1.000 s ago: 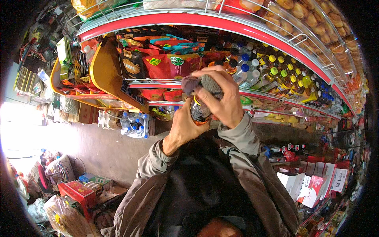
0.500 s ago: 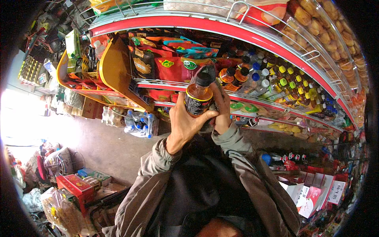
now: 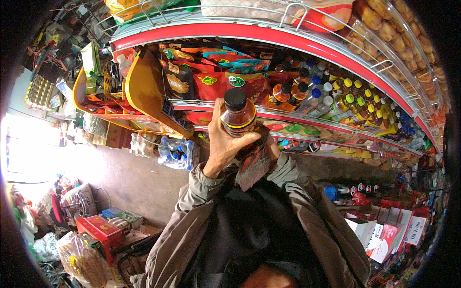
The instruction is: The person takes several beverage bottles from a store shelf one by one and wipes each bottle with a cloth before returning it to the shelf.
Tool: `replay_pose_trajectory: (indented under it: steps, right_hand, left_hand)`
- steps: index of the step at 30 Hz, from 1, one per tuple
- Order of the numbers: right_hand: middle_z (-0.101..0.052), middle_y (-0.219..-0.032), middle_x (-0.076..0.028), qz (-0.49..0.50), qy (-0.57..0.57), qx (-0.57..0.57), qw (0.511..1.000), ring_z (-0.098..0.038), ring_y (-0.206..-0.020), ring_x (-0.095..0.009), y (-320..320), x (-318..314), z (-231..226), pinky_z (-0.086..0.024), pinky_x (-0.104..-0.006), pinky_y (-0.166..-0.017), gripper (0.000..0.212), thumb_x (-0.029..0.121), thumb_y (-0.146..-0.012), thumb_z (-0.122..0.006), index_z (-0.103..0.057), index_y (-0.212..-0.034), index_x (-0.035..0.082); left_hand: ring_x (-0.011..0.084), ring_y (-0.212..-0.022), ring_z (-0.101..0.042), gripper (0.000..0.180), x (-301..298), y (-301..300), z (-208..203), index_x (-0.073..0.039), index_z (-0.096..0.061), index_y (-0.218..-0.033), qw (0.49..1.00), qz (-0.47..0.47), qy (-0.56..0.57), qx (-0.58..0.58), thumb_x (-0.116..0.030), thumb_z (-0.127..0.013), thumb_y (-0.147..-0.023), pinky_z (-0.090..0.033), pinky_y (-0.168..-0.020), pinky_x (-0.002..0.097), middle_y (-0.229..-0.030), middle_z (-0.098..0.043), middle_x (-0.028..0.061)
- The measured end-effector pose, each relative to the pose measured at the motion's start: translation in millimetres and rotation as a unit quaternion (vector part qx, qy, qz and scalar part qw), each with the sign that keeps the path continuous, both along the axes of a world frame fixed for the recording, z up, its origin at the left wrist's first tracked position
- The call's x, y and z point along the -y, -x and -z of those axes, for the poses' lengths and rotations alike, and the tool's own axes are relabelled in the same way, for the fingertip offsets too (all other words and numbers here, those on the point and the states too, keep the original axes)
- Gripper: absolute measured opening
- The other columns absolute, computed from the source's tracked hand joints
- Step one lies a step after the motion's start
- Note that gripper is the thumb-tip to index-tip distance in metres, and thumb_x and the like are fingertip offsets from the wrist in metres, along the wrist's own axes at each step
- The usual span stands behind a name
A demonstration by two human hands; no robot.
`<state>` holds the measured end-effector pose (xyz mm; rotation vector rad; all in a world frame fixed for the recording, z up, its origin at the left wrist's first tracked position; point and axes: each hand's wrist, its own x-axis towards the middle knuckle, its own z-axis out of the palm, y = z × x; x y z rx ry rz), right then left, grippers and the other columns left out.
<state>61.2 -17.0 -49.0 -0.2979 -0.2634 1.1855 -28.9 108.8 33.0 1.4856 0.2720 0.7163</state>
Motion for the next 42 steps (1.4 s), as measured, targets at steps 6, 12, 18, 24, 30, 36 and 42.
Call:
replay_pose_trajectory:
  steps: [6,12,18,24,30,36,42]
  right_hand:
    - [-0.061,-0.133,-0.016,-0.014,0.016,-0.069,0.997,-0.062,-0.118,-0.029,-15.2,1.9,6.5,-0.051,-0.0447,-0.102,0.047,0.032,-0.104,-0.048,-0.051,-0.139,0.001]
    - [-0.063,-0.132,-0.008,0.14,0.121,-0.01,0.983,-0.063,-0.116,-0.022,-21.6,6.6,-0.2,-0.053,-0.04,-0.101,0.049,0.034,-0.1,-0.059,-0.053,-0.14,0.006]
    - [-0.063,-0.131,-0.009,0.349,0.284,0.136,0.883,-0.06,-0.12,-0.021,-36.9,16.7,23.7,-0.048,-0.0349,-0.105,0.049,0.028,-0.098,-0.063,-0.055,-0.139,0.002]
    - [-0.059,-0.137,-0.008,0.216,0.081,-0.018,0.973,-0.063,-0.115,-0.023,-25.9,32.1,-8.2,-0.051,-0.0374,-0.102,0.046,0.028,-0.106,-0.048,-0.046,-0.146,0.007]
    - [-0.064,-0.124,-0.012,0.153,0.157,0.07,0.973,-0.066,-0.107,-0.025,-20.9,44.2,-8.5,-0.053,-0.0368,-0.095,0.052,0.041,-0.1,-0.057,-0.056,-0.133,0.002]
    - [-0.069,-0.101,-0.016,0.116,0.106,0.135,0.978,-0.071,-0.079,-0.024,-38.3,95.1,-56.7,-0.061,-0.0382,-0.066,0.046,0.036,-0.102,-0.052,-0.052,-0.131,-0.001]
    - [-0.068,-0.097,-0.013,0.118,0.163,0.099,0.975,-0.069,-0.079,-0.021,-43.3,144.1,-37.1,-0.06,-0.0355,-0.067,0.045,0.038,-0.102,-0.054,-0.056,-0.129,0.002]
  left_hand:
    - [0.0205,-0.108,-0.065,0.086,-7.7,12.6,-13.3,0.002,-0.048,-0.13,0.995,-0.036,-0.031,-0.09,-0.015,-0.097,-0.062,-0.054,-0.095,0.0358,-0.117,-0.067,0.0117]
    - [0.0208,-0.108,-0.062,0.072,-7.4,27.0,-13.1,0.003,-0.052,-0.127,0.998,0.004,0.003,-0.057,-0.015,-0.092,-0.069,-0.052,-0.095,0.0339,-0.118,-0.063,0.0127]
    - [0.0183,-0.11,-0.06,0.067,-5.8,24.0,-22.8,0.0,-0.056,-0.125,0.987,-0.027,-0.138,-0.077,-0.005,-0.09,-0.067,-0.05,-0.097,0.0318,-0.117,-0.064,0.0102]
    - [0.0182,-0.115,-0.062,0.065,3.9,12.3,-35.8,0.002,-0.058,-0.128,0.996,0.032,-0.073,-0.028,0.008,-0.084,-0.069,-0.049,-0.102,0.0336,-0.128,-0.064,0.0113]
    - [0.0315,-0.123,-0.061,0.061,15.7,-39.7,-43.6,-0.002,-0.064,-0.122,0.958,0.042,-0.28,0.048,0.005,-0.083,-0.065,-0.048,-0.103,0.0382,-0.13,-0.063,0.017]
    - [0.0256,-0.117,-0.059,0.063,20.2,-99.3,-74.2,-0.003,-0.066,-0.12,0.935,0.038,-0.34,0.098,0.004,-0.087,-0.062,-0.047,-0.101,0.0365,-0.122,-0.064,0.0111]
    - [0.0129,-0.087,-0.067,0.045,28.1,-160.6,-70.3,0.005,-0.064,-0.113,0.981,0.047,-0.165,0.089,0.003,-0.086,-0.074,-0.055,-0.08,0.0266,-0.1,-0.072,0.0085]
